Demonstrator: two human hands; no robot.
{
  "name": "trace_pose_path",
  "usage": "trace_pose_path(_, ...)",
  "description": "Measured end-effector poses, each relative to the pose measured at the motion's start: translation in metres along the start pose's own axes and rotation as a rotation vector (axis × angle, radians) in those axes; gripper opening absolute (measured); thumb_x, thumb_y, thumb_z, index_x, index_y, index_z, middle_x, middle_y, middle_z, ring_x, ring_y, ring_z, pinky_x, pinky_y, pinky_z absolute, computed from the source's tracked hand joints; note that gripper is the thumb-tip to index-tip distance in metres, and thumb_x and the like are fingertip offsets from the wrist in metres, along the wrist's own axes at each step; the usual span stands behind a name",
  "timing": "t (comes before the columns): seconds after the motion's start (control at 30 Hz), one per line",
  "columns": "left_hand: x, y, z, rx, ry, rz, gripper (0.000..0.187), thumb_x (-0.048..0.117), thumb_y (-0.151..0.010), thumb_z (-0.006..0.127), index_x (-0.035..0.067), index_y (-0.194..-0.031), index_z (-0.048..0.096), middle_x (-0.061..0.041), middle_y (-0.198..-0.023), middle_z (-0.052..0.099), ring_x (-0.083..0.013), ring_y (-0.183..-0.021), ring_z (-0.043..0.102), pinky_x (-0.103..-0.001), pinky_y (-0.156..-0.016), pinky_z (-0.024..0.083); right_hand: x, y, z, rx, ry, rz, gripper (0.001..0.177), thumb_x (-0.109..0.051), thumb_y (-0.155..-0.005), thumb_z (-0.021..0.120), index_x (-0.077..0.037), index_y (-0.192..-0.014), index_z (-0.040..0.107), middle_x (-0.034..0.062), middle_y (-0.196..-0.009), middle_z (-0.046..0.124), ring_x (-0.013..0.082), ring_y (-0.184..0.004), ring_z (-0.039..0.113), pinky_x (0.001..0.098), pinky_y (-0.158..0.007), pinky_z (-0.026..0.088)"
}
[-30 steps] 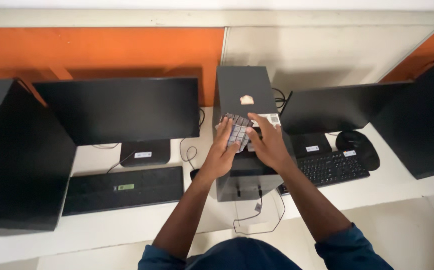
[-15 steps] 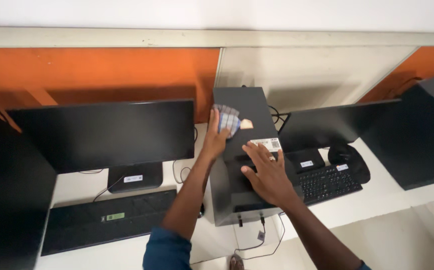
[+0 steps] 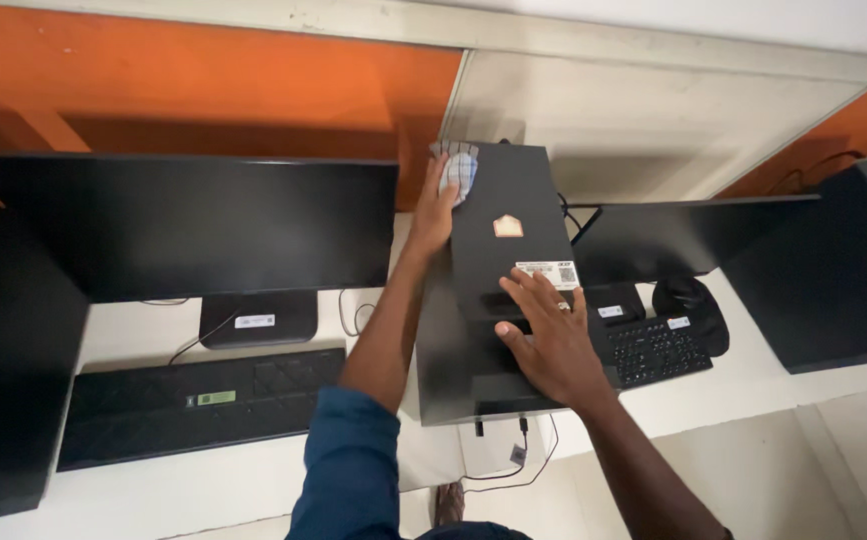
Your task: The person wipes the surface of a desktop computer tower and a monitor using a cloth. They clean the top, sides, and front of the tower, then move to the monitor to wipe the screen and bezel.
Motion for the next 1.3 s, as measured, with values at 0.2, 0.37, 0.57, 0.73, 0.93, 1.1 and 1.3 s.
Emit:
trace_pose_path(0.2, 0.01, 0.132, -0.001, -0.087, 0.309, -0.064, 0.064, 0.04, -0.112, 0.022, 0.009, -0.167, 0.009, -0.016, -0.177, 0.005, -0.0283, -0.163, 0.006, -0.038, -0.13, 0.007, -0.002, 0.0, 0.001, -0.023, 0.038, -0.025, 0.067, -0.058, -0.098, 0.048, -0.017, -0.151, 0.046, 0.0087, -0.16, 0.04, 0.0321, -0.154, 0.026, 0.0661, -0.12, 0.005)
trace_pose_path(0.37, -0.069, 0.281, -0.003, -0.056, 0.293, -0.821, 0.072, 0.046, -0.099, 0.023, 0.021, -0.165, 0.008, -0.007, -0.17, 0.022, -0.0246, -0.152, 0.03, -0.039, -0.121, 0.025, -0.004, 0.002, 0.004, -0.007, 0.088, -0.069, 0.068, -0.059, -0.098, 0.049, -0.016, -0.15, 0.047, 0.0106, -0.16, 0.039, 0.0329, -0.152, 0.026, 0.0673, -0.118, 0.005)
trace_pose_path(0.57, -0.145, 0.293, 0.008, -0.078, 0.566, -0.883, 0.076, 0.06, -0.104, 0.02, 0.012, -0.163, 0.026, -0.016, -0.163, 0.04, -0.0299, -0.146, 0.042, -0.04, -0.119, 0.032, -0.009, 0.006, -0.001, 0.025, 0.066, -0.103, 0.068, -0.059, -0.097, 0.051, -0.015, -0.149, 0.049, 0.0105, -0.16, 0.041, 0.0337, -0.152, 0.028, 0.0666, -0.119, 0.004)
trace_pose_path(0.73, -0.197, 0.216, 0.002, 0.027, 0.518, -0.79, 0.073, 0.057, -0.105, 0.026, 0.011, -0.161, 0.029, -0.015, -0.159, 0.043, -0.0291, -0.144, 0.044, -0.041, -0.118, 0.035, -0.01, 0.006, -0.006, 0.039, 0.023, -0.111, 0.068, -0.058, -0.098, 0.051, -0.013, -0.149, 0.048, 0.011, -0.16, 0.042, 0.0337, -0.153, 0.028, 0.0662, -0.12, 0.005)
trace_pose_path(0.93, -0.196, 0.101, 0.008, 0.052, 0.515, -0.721, 0.073, 0.057, -0.106, 0.024, 0.004, -0.155, 0.038, -0.02, -0.147, 0.054, -0.0321, -0.135, 0.054, -0.044, -0.111, 0.044, -0.006, 0.005, -0.002, 0.001, 0.002, -0.09, 0.067, -0.057, -0.099, 0.05, -0.013, -0.15, 0.047, 0.0117, -0.16, 0.042, 0.0334, -0.153, 0.027, 0.0663, -0.119, 0.004)
trace_pose_path(1.1, -0.153, 0.024, 0.002, 0.03, 0.364, -0.451, 0.069, 0.051, -0.109, 0.029, -0.004, -0.145, 0.051, -0.023, -0.139, 0.061, -0.0349, -0.129, 0.057, -0.043, -0.11, 0.044, -0.004, 0.003, 0.001, -0.035, 0.006, -0.082, 0.067, -0.057, -0.099, 0.048, -0.015, -0.151, 0.047, 0.0106, -0.16, 0.041, 0.0329, -0.153, 0.026, 0.0662, -0.119, 0.004)
trace_pose_path(1.3, -0.057, -0.007, -0.002, -0.054, 0.031, -0.025, 0.053, 0.028, -0.104, 0.052, 0.005, -0.152, 0.049, -0.029, -0.161, 0.032, -0.0402, -0.151, 0.029, -0.04, -0.121, 0.028, -0.003, 0.003, 0.006, -0.069, 0.026, -0.07, 0.064, -0.057, -0.099, 0.048, -0.019, -0.151, 0.047, 0.0079, -0.16, 0.041, 0.0313, -0.153, 0.027, 0.0679, -0.118, 0.004)
Point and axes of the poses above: each hand's wrist, its own y-axis away from the middle knuckle, its own z-axis out of the palm, x = y × z, the point moved 7 cm from there along -y, towards the middle knuckle
